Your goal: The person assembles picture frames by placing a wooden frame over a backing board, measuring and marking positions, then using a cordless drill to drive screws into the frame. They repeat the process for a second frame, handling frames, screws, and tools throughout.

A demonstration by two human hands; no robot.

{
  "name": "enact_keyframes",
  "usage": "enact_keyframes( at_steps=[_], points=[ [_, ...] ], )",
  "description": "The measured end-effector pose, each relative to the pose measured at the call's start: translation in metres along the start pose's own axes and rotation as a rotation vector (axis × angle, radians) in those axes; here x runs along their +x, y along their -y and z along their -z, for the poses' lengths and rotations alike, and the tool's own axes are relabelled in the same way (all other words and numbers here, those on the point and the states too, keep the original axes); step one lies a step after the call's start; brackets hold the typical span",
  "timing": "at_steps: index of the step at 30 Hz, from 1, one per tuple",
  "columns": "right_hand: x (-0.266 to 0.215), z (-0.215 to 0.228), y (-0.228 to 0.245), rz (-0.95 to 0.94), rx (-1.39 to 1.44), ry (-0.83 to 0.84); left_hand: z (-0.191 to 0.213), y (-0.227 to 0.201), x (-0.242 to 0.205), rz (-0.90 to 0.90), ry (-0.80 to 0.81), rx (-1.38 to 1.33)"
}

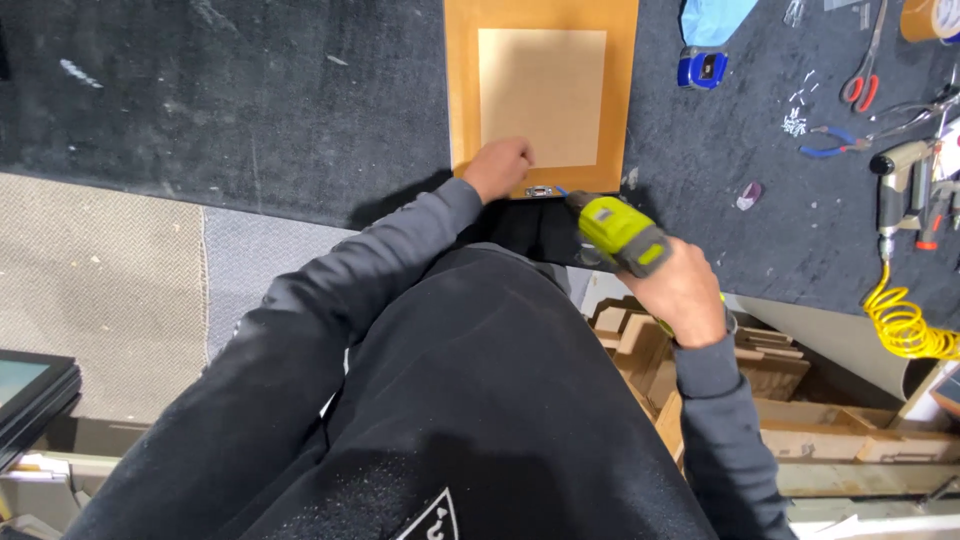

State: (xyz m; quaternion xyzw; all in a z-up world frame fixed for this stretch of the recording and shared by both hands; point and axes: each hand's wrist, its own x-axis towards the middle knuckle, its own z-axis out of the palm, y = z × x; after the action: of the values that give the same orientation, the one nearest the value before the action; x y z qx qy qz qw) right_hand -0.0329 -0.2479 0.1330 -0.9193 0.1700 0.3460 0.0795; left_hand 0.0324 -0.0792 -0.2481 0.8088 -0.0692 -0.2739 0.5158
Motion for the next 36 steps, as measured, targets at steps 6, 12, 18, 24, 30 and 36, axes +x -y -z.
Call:
enact_keyframes(
  at_steps=[6, 12, 18, 24, 30, 36],
  points=[
    [-0.013, -0.014, -0.017, 0.245, 0.210, -0.076, 0.063, -0.037, -0.074, 0.125, 0.078, -0.683],
    [-0.028, -0.030, -0.037, 0.423, 0.386, -0.099, 0.043, -0.027, -0.084, 0.056, -0.007, -1.171],
    [-0.036, -0.050, -0.047, 0.514, 0.498, -0.102, 0.053, -0.065, -0.103, 0.110, -0.008, -1.293],
    [-0.036, -0.066, -0.050, 0.502, 0.566, -0.108, 0.054, -0.065, -0.108, 0.095, -0.010, -1.194],
    [-0.048, -0.063, -0.041, 0.424, 0.582, -0.100, 0.063, -0.072, -0.116, 0.054, 0.013, -0.929],
    [-0.049, -0.061, -0.043, 0.364, 0.631, -0.086, 0.080, -0.092, -0.127, -0.053, 0.050, -0.724]
  ],
)
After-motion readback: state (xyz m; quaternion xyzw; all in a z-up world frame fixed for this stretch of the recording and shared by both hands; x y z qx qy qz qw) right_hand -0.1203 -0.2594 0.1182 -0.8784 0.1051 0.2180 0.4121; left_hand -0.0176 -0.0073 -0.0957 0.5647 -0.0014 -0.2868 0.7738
